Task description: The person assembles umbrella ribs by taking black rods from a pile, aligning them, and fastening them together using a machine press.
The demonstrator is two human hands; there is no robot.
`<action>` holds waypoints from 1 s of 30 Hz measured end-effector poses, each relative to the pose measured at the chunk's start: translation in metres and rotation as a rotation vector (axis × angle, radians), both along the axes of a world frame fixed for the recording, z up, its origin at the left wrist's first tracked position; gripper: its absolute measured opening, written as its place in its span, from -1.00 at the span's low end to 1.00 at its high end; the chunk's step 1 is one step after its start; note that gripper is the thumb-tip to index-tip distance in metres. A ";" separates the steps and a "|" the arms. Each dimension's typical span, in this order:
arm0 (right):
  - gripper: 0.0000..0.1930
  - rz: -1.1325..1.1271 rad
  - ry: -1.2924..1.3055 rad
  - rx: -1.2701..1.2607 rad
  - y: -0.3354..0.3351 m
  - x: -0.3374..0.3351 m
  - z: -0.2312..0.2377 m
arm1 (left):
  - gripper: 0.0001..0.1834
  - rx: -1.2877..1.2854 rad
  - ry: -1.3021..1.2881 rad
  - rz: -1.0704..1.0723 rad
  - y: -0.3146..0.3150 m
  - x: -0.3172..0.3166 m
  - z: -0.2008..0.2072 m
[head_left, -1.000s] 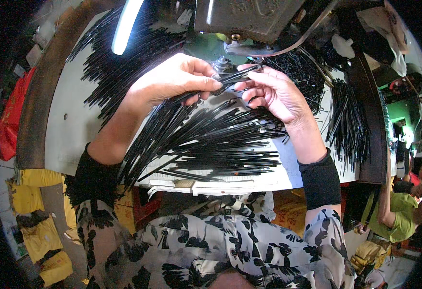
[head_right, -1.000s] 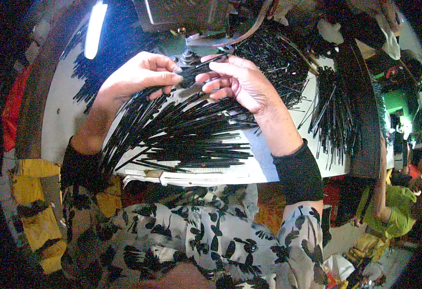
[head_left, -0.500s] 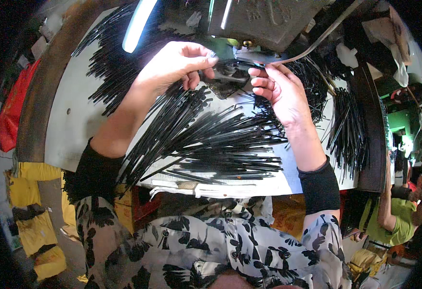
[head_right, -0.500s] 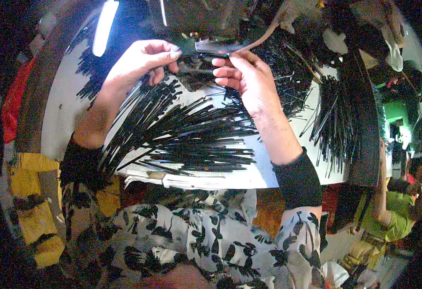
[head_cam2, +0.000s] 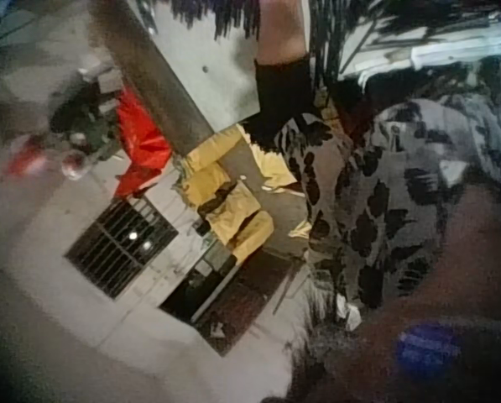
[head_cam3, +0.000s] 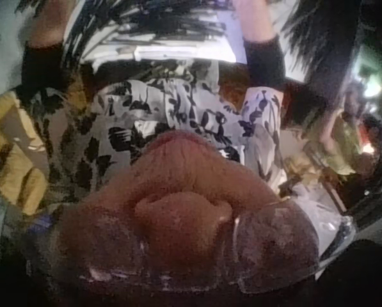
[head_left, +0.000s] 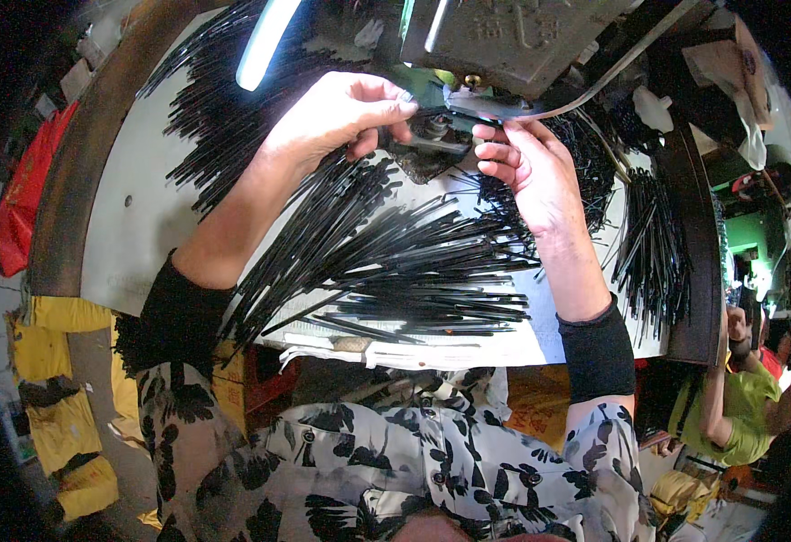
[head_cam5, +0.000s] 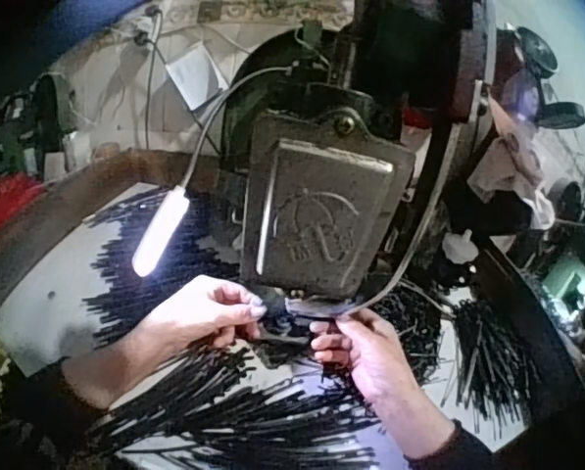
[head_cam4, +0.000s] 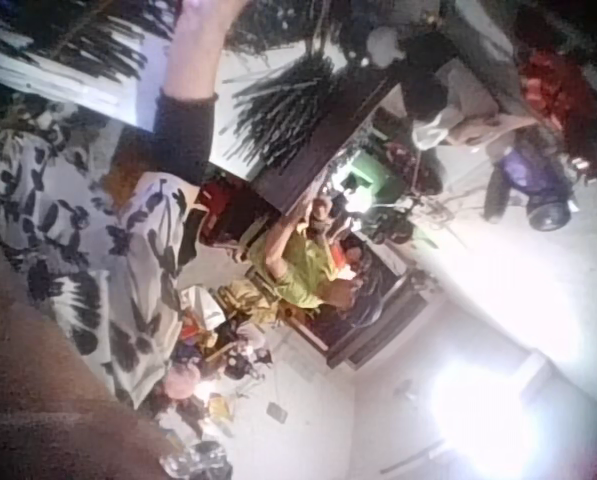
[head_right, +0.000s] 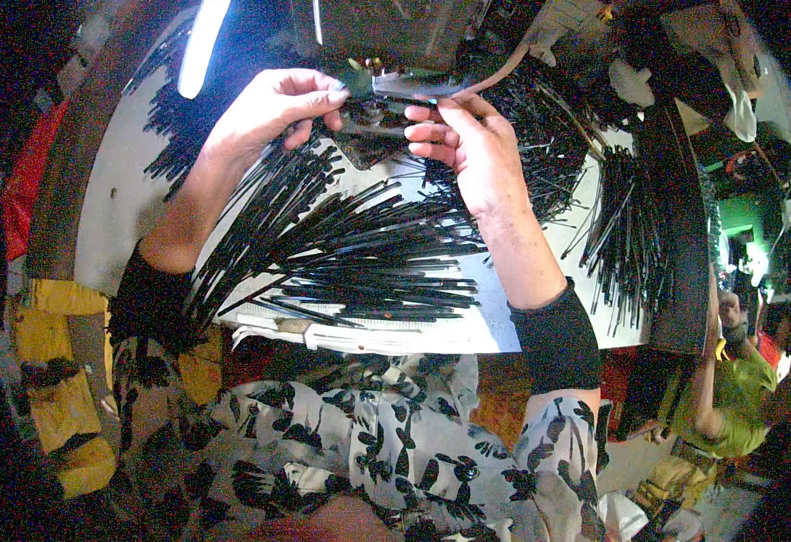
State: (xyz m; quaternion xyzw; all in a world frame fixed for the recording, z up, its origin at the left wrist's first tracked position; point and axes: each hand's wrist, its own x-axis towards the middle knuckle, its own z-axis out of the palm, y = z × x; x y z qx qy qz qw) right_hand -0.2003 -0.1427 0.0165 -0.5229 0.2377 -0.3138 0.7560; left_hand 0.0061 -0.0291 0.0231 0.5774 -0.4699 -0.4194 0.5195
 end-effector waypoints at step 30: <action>-0.80 0.049 -0.045 0.121 -0.006 -0.004 -0.002 | -0.79 0.042 -0.023 0.014 0.006 -0.007 0.012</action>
